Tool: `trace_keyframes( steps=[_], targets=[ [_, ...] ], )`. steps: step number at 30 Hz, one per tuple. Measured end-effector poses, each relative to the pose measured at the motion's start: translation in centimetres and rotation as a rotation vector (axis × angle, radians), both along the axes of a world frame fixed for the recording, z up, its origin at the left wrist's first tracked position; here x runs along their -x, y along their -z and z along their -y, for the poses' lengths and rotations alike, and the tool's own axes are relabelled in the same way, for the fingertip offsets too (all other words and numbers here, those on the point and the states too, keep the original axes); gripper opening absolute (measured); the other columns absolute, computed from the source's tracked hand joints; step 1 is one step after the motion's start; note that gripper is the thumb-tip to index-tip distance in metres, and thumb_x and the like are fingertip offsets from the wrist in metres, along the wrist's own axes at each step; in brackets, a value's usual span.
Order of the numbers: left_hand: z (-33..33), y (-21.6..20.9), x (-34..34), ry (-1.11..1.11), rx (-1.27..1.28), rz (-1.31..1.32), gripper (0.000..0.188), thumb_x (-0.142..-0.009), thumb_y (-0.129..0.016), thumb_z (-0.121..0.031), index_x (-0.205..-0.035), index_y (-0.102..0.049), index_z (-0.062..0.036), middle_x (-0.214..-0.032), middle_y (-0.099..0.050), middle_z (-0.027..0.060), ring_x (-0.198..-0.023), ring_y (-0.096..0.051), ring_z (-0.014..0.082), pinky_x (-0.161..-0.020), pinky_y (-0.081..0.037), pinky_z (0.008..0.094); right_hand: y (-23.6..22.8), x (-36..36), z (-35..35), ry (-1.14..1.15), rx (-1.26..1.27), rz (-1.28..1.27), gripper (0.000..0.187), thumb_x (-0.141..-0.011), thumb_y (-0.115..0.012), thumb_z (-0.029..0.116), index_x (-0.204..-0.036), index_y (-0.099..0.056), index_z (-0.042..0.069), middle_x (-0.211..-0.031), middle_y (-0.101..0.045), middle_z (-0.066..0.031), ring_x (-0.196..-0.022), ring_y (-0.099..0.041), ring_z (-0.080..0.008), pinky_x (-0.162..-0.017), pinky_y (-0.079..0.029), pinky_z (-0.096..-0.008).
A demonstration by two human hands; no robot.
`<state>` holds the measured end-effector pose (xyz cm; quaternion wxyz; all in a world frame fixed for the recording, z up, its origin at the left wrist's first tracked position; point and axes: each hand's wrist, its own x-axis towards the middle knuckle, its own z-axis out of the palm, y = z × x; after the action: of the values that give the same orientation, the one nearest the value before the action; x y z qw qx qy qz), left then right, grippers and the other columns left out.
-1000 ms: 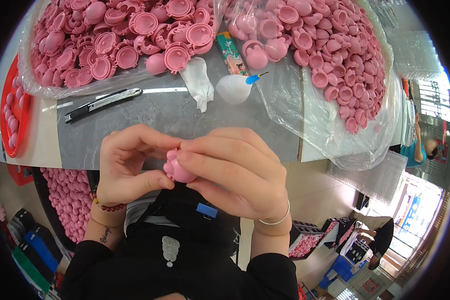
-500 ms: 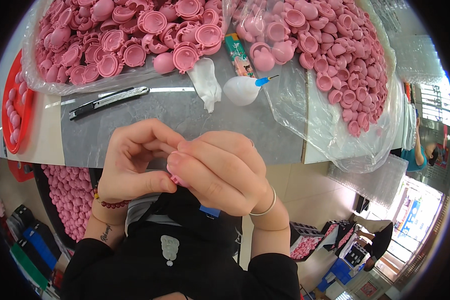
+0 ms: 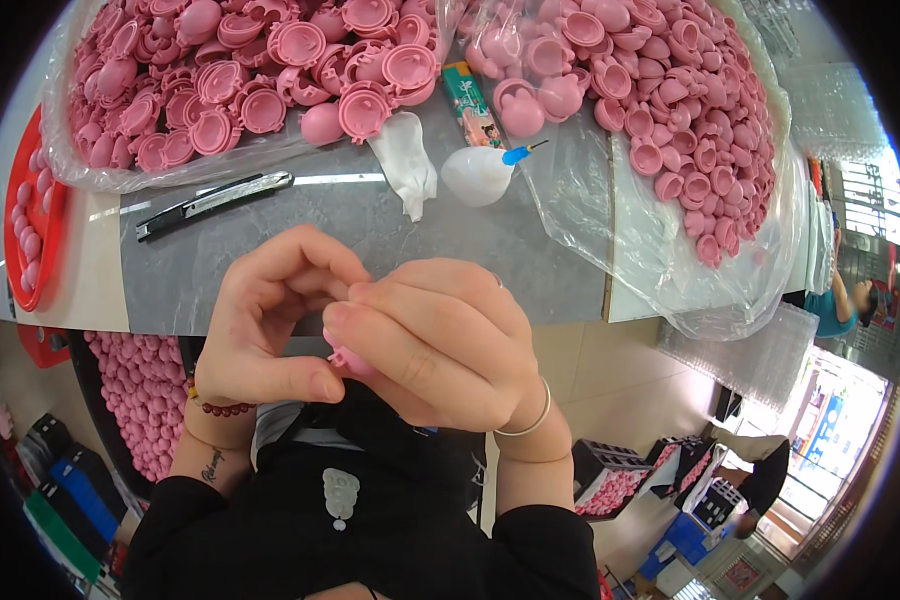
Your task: Applying glue to pink plastic components and assembling them into complete parts at a factory workstation.
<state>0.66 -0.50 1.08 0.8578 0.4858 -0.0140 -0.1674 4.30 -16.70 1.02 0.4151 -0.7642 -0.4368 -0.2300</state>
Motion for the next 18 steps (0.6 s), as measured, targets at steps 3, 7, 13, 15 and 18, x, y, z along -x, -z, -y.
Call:
trace_keyframes(
  steps=[3, 7, 13, 15, 18],
  targets=[
    [0.0, -0.2, 0.0, -0.021, -0.013, -0.031, 0.055, -0.058, -0.077, -0.015, -0.101, -0.049, 0.0028, -0.086, -0.060, 0.0060, -0.084, -0.057, 0.0126, -0.076, -0.041, 0.0228, -0.2, -0.4, 0.0, -0.034, 0.053, 0.044, 0.023, -0.065, -0.071, 0.019, -0.082, -0.063, 0.006, -0.077, -0.058, -0.0050, -0.068, -0.054, -0.0206, -0.055, -0.045, -0.0283],
    [-0.8, 0.5, 0.6, 0.065, 0.219, 0.053, 0.033, -0.080, -0.056, -0.005, -0.109, -0.045, 0.0034, -0.089, -0.060, 0.0089, -0.085, -0.055, 0.0111, -0.076, -0.042, 0.0237, -0.2, -0.7, -0.6, -0.046, -0.113, -0.095, 0.032, -0.063, -0.074, 0.028, -0.084, -0.063, 0.007, -0.078, -0.059, -0.0039, -0.070, -0.051, -0.0193, -0.056, -0.043, -0.0275],
    [-1.4, 1.3, 0.4, 0.203, 0.174, 0.188, 0.027, -0.087, -0.046, -0.009, -0.110, -0.048, 0.0059, -0.092, -0.060, 0.0098, -0.086, -0.054, 0.0108, -0.075, -0.042, 0.0240, -0.3, -0.7, -0.5, -0.104, -0.013, -0.106, 0.042, -0.065, -0.069, 0.044, -0.085, -0.063, 0.007, -0.077, -0.059, -0.0036, -0.070, -0.048, -0.0185, -0.059, -0.039, -0.0263],
    [-1.1, 1.3, 0.5, 0.182, 0.126, 0.232, 0.028, -0.087, -0.046, -0.009, -0.110, -0.048, 0.0066, -0.094, -0.060, 0.0101, -0.087, -0.054, 0.0113, -0.075, -0.042, 0.0243, -0.3, -0.9, -0.5, -0.125, -0.038, -0.111, 0.048, -0.067, -0.063, 0.051, -0.083, -0.063, 0.006, -0.077, -0.060, -0.0043, -0.070, -0.048, -0.0187, -0.059, -0.040, -0.0265],
    [-1.0, 1.3, 0.5, 0.137, 0.100, 0.228, 0.029, -0.088, -0.045, -0.009, -0.111, -0.048, 0.0065, -0.096, -0.060, 0.0104, -0.088, -0.054, 0.0128, -0.076, -0.042, 0.0255, 0.0, -1.0, -0.6, -0.120, -0.038, -0.123, 0.053, -0.068, -0.058, 0.056, -0.083, -0.063, 0.006, -0.076, -0.060, -0.0047, -0.070, -0.048, -0.0191, -0.060, -0.040, -0.0265]
  ],
)
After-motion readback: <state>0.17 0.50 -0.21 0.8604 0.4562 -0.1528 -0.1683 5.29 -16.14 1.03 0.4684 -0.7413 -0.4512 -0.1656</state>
